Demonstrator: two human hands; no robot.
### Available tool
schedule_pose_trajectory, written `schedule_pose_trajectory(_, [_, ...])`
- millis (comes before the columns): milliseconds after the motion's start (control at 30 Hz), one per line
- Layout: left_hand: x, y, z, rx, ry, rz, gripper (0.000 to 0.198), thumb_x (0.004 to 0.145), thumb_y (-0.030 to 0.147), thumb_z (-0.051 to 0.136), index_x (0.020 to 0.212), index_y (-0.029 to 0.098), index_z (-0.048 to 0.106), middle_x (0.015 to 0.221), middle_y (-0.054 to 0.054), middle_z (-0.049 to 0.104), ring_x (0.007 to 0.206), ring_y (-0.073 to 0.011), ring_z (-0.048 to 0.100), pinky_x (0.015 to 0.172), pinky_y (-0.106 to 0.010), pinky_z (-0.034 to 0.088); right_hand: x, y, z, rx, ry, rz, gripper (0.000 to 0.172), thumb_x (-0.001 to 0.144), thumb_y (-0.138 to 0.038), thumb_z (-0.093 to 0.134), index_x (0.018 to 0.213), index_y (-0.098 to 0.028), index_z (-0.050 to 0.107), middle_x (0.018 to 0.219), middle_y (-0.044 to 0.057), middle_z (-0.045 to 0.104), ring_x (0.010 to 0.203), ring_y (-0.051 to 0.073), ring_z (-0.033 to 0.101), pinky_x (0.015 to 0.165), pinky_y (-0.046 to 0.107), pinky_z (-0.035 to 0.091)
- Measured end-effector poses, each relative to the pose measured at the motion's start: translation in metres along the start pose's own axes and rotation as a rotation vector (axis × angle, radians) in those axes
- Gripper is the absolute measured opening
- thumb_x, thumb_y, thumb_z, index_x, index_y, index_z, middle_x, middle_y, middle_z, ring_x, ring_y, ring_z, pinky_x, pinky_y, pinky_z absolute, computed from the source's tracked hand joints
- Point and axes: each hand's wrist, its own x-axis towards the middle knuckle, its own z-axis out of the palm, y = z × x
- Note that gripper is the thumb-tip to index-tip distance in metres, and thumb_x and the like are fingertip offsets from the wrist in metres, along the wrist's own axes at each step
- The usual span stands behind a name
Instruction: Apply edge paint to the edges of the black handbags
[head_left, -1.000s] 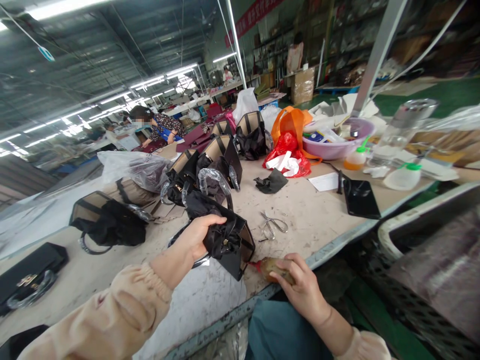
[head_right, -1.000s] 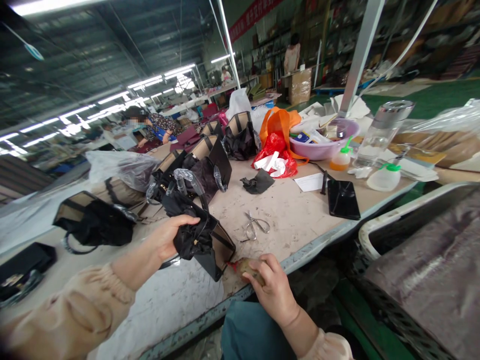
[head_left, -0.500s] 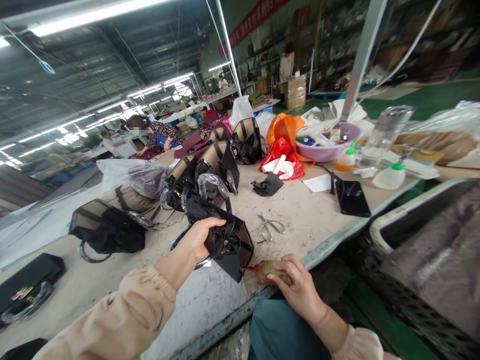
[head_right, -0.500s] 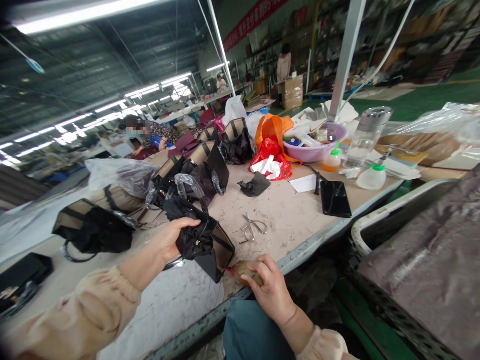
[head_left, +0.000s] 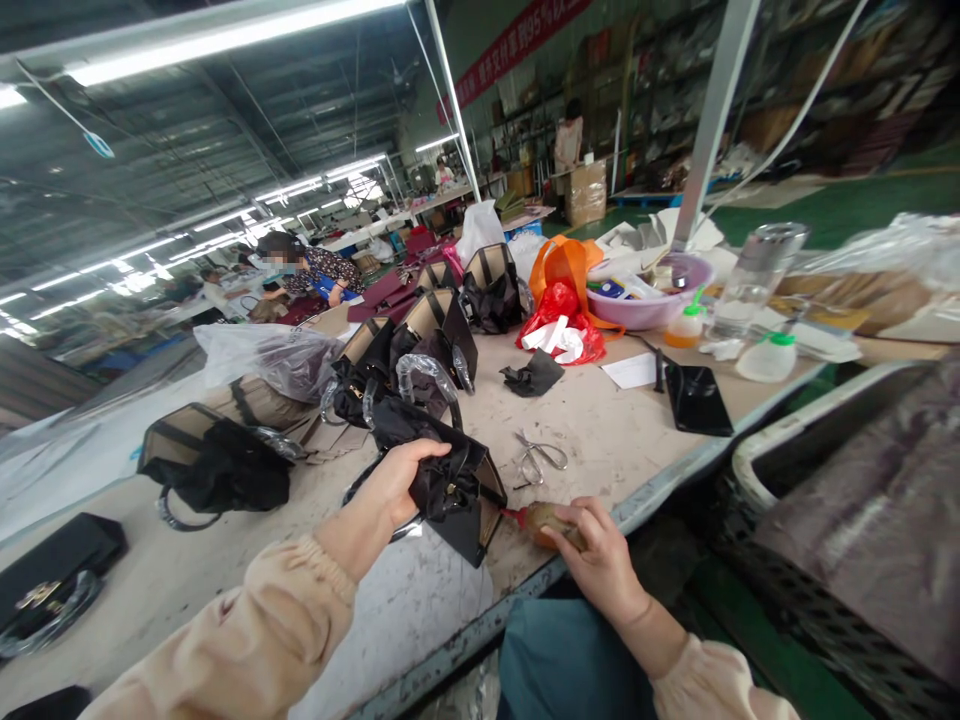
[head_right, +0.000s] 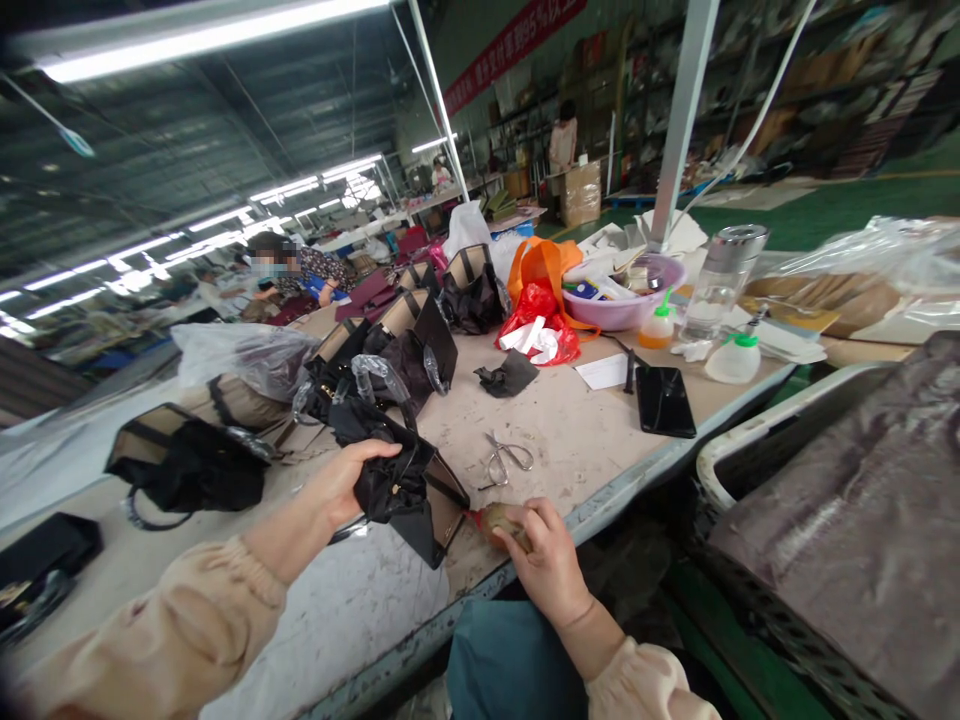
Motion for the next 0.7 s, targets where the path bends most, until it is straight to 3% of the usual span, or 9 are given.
schedule_pose_trajectory(467, [0.004,-0.001,0.000,-0.010,-0.014,0.028,0.008,0.074,0.009,0.059,0.071,0.007,0.066,0.063,-0.013,0.072,0.050,-0.0213,0.066,0.050,-0.034,0.059,-0.005,-0.002,0.004,0.037,0.016,0.069,0.018,0.089,-0.039,0.064,0.090,-0.021,0.061,0.082,0.004,0.061,0.077,0.020,0.062,0.068,0.033,0.055])
schedule_pose_trajectory(700, [0.005,-0.003,-0.002,-0.015,-0.014,0.020,0.008,0.074,0.009,0.059,0.070,0.009,0.065,0.060,-0.012,0.071,0.046,-0.0203,0.065,0.045,-0.032,0.057,-0.004,0.013,0.006,0.000,0.115,0.142,0.023,0.088,-0.043,0.064,0.088,-0.020,0.062,0.082,0.005,0.063,0.077,0.022,0.062,0.069,0.036,0.054])
